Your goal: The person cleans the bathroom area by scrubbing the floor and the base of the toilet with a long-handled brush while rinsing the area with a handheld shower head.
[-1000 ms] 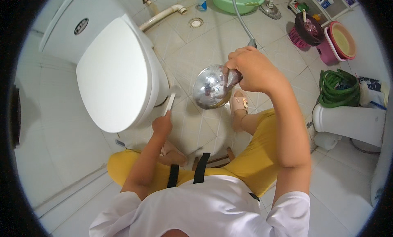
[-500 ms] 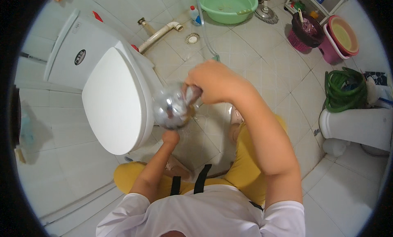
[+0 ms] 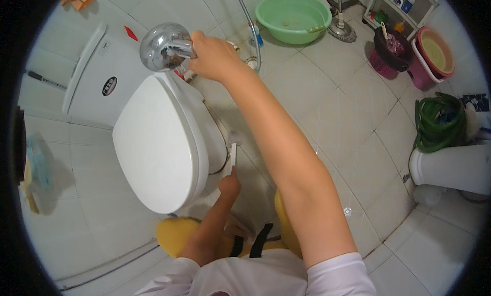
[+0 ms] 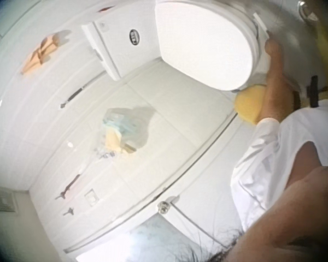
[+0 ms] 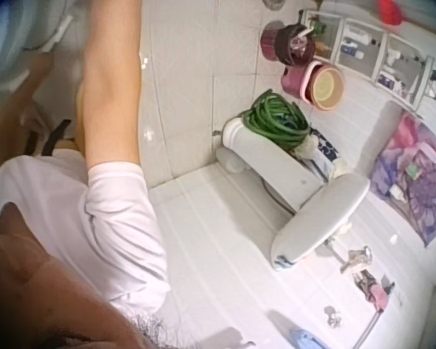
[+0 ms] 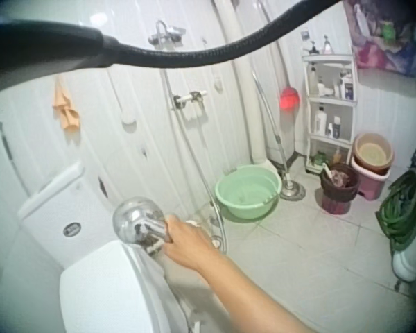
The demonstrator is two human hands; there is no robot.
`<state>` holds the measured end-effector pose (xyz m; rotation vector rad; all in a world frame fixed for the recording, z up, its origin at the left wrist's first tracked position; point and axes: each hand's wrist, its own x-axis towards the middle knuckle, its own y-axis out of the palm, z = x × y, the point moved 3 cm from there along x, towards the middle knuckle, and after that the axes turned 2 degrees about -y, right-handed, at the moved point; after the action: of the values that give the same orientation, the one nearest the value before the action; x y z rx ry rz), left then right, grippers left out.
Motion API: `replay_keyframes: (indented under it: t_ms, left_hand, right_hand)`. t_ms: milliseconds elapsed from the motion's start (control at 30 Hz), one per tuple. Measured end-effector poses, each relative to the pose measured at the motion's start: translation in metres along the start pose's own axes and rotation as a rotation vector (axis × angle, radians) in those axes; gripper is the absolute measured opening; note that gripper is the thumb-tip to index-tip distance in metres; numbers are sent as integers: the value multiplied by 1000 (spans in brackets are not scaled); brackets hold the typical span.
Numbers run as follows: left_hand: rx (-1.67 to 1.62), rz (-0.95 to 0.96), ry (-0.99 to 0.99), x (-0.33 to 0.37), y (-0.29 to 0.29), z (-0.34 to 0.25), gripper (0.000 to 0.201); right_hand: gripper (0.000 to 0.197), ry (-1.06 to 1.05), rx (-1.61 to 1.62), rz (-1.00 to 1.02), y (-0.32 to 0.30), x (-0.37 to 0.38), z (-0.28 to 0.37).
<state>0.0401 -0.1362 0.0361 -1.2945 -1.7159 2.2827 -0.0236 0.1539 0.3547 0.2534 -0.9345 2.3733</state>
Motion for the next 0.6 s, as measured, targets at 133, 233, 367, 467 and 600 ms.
replay_keyframes:
  t_ms: [133,233,367,467,600]
  left_hand:
    - [-104,-39,-33,17,11,20,63]
    - [-225,6,-39,19,26,21,65]
    - [-319,113,-64,14,41,20,82]
    - [-483,220,-48,19,50,11,91]
    - [-298,-124,-60,46,124,22,89]
  right_hand:
    - [42,-7,13,25,19,46,7]
    - [48,-38,81,19,42,71,2]
    - [50,-24,25,83,67,114,3]
    - [49,-38,-13,105,85,147,-13]
    - [47,-12,132,197,113,180,-20]
